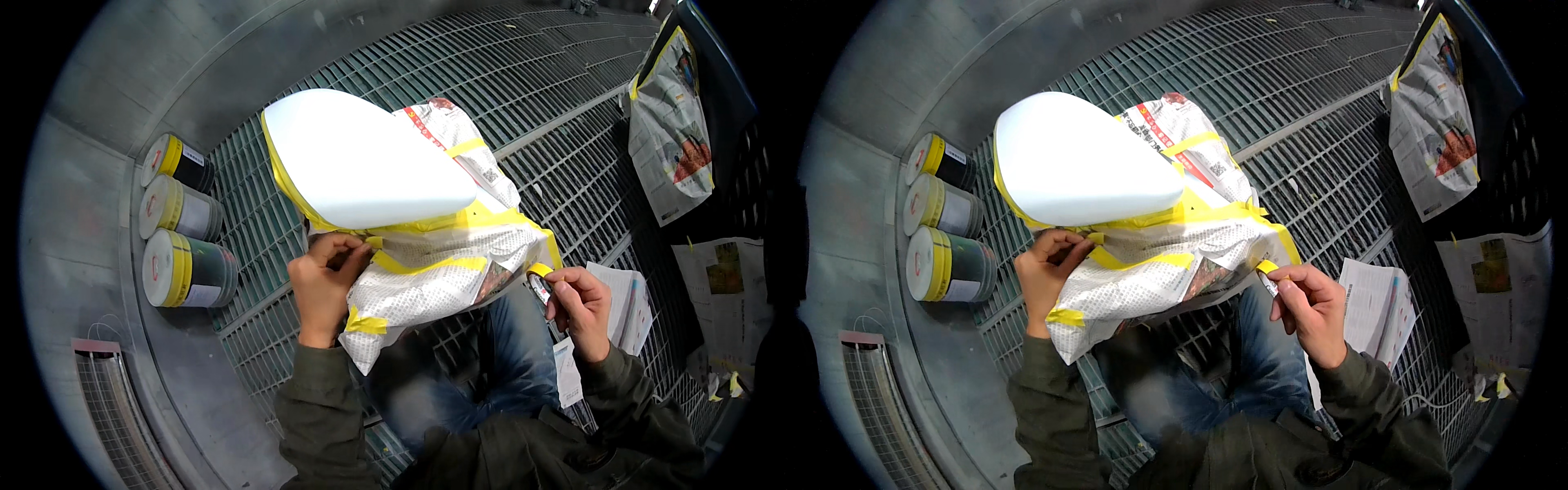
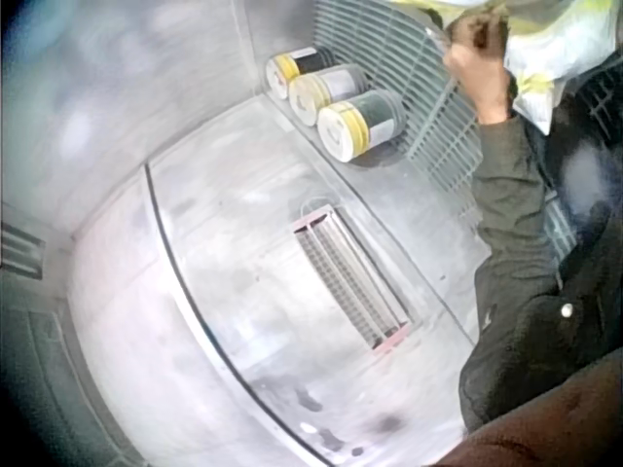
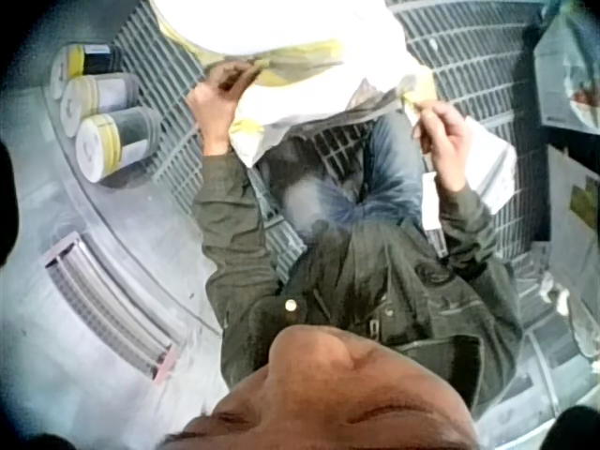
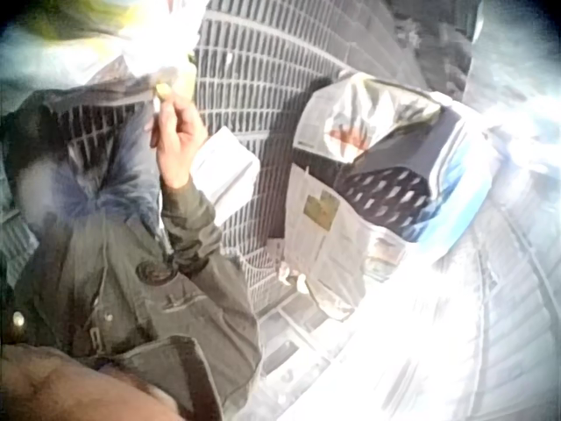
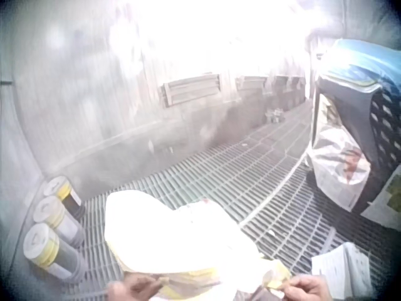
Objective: The person wraps a white car part with newspaper and secures it using yellow masking tape. They fold the newspaper around the object and apply tape to hold the paper in place, preparing the part for painting.
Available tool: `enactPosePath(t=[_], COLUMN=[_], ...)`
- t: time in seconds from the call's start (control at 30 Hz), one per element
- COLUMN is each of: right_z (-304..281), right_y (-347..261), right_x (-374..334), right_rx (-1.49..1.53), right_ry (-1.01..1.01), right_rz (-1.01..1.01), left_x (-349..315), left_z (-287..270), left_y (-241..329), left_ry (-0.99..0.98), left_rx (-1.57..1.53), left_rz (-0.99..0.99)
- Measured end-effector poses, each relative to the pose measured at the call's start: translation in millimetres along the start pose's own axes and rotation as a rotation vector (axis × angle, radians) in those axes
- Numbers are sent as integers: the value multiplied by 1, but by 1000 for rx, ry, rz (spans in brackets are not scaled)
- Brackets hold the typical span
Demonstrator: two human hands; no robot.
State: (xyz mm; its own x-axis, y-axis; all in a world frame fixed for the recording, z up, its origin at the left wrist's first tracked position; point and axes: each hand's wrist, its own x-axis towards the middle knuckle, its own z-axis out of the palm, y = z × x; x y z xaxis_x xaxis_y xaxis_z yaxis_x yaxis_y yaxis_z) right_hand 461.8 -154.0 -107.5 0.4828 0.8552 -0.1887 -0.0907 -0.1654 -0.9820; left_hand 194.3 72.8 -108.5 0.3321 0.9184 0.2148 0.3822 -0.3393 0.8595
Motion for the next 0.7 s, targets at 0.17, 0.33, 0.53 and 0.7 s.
enactPosePath(t=[0.17, 0.33, 0.53, 0.7], right_z=[0, 0, -1, -5], right_y=[2, 4, 4, 4], right_x=[-1, -5, -9, -12], right_rx=[20, 32, 40, 44], right_ry=[0, -12, -12, -13], right_rz=[23, 33, 41, 38], left_x=[-2, 0, 1, 3], left_z=[7, 12, 17, 18], left_y=[-4, -12, -7, -18], left_ry=[78, 94, 138, 174], left_rx=[-116, -135, -158, -90], left_rz=[-72, -75, -76, -45])
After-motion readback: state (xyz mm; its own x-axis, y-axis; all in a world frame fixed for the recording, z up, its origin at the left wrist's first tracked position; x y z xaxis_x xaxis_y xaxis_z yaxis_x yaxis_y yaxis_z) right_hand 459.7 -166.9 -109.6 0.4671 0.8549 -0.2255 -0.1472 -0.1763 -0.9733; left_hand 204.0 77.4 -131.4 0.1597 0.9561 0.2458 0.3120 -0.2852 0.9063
